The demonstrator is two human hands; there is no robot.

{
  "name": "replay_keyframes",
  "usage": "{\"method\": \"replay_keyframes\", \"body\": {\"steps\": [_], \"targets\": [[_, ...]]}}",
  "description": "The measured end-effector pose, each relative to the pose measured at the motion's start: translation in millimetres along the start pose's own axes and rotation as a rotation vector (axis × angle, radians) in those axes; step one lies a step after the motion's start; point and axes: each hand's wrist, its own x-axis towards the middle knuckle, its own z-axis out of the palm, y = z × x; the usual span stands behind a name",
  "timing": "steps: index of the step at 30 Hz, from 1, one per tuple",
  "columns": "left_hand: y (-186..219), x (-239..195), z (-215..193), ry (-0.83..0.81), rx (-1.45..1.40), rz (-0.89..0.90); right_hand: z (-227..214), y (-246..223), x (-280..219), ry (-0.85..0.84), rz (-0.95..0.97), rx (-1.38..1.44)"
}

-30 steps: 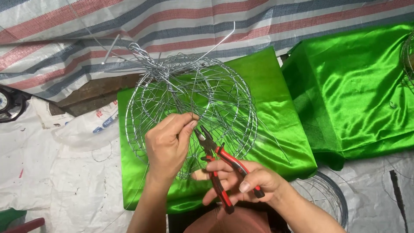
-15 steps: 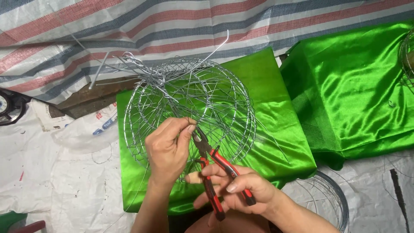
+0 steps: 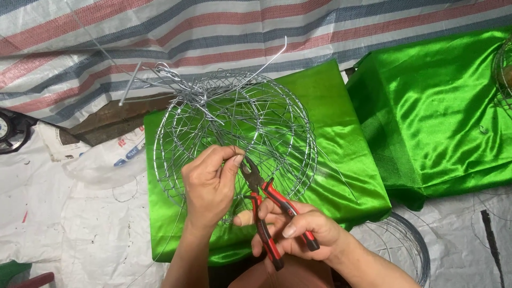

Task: Trimming excess wire and adjusting the shape of a wireframe structure to ensure symmetry.

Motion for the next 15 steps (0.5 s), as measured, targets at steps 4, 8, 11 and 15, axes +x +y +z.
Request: {"method": "replay_keyframes", "body": {"steps": [4, 8, 11, 15], "targets": [[0, -1, -1, -0.021, 0.024, -0.038, -7, 5, 4, -0.043, -0.024, -0.001], [-1, -3, 0, -0.009, 0.023, -0.046, -8, 12, 7, 0.017, -0.081, 0.017], [-1, -3, 1, 0.001, 0.029, -0.058, -2, 15, 9, 0.082, -0.092, -0.019], [0, -5, 7, 0.056, 0.036, -0.036, 11, 19, 10, 0.149, -0.115, -0.064]]}}
